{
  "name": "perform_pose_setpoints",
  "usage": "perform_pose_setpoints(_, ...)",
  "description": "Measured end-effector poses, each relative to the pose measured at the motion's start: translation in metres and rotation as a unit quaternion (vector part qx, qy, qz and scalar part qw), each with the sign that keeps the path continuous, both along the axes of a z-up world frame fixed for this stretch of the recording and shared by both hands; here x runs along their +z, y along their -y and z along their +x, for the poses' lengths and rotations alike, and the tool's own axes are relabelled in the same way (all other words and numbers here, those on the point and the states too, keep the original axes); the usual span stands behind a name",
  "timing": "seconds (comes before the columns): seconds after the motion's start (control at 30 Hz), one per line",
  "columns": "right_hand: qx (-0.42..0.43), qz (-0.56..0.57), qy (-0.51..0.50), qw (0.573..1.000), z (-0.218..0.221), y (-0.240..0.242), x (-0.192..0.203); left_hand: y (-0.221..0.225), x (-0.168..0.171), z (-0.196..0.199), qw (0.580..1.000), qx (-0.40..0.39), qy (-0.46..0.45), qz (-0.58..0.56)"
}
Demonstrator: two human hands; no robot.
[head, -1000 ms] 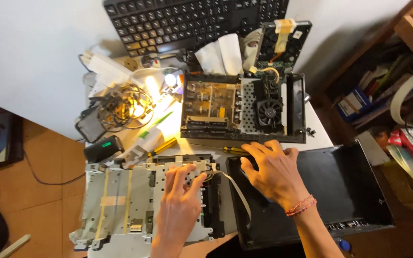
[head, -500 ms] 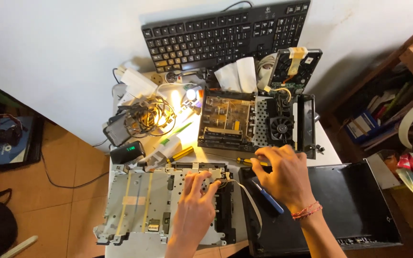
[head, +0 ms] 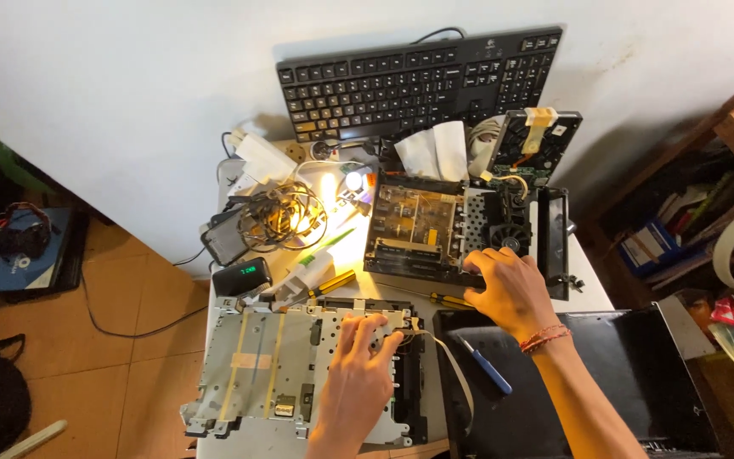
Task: The person is disconnecting various internal cables and ribbon connectors from a game console during a repair or disassembly process.
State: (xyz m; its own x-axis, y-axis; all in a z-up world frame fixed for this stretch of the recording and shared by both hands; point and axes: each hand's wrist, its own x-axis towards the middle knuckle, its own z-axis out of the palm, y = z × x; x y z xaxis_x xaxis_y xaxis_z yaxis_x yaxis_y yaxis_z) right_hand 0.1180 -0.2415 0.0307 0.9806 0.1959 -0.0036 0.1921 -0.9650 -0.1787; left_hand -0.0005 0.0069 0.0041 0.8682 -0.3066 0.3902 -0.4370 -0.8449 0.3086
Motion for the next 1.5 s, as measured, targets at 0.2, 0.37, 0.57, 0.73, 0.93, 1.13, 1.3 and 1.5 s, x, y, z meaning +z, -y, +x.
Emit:
perform_pose_setpoints(0.2, -0.017, -0.048, -0.048, 0.998, 0.011, -0.006, -0.006, -0.001, 0.005, 0.001, 0.999, -0.005, 0.038, 0.005)
perform_pose_setpoints(0.37, 0.015, -0.065, -0.068, 0.995, 0.018, 0.0, -0.013, -0.003, 0.004, 0.0, 0.998, -0.009, 0.055, 0.034)
perform_pose_setpoints(0.57, 0.039, -0.026, -0.037, 0.998, 0.014, 0.0, -0.008, -0.004, 0.0, 0.0, 0.998, -0.004, 0.053, 0.042)
perform_pose_setpoints(0.73, 0.099, -0.024, 0.021, 0.995, 0.014, 0.012, -0.017, -0.006, 0.003, -0.002, 0.997, -0.001, 0.061, 0.055)
perform_pose_setpoints(0.93, 0.146, -0.008, 0.102, 0.984, 0.002, 0.014, -0.012, -0.005, 0.001, 0.0, 0.998, -0.013, 0.054, 0.026)
perform_pose_setpoints(1.13, 0.135, -0.035, 0.219, 0.966, -0.015, 0.014, -0.011, -0.004, 0.0, -0.002, 0.998, -0.014, 0.043, 0.031)
perform_pose_setpoints(1.3, 0.149, -0.046, 0.279, 0.947, -0.024, 0.018, 0.003, -0.002, 0.0, -0.001, 0.999, -0.011, 0.036, 0.033)
perform_pose_setpoints(1.5, 0.168, 0.002, 0.319, 0.933, -0.033, 0.03, 0.048, 0.001, -0.012, 0.002, 0.999, -0.009, 0.012, 0.03)
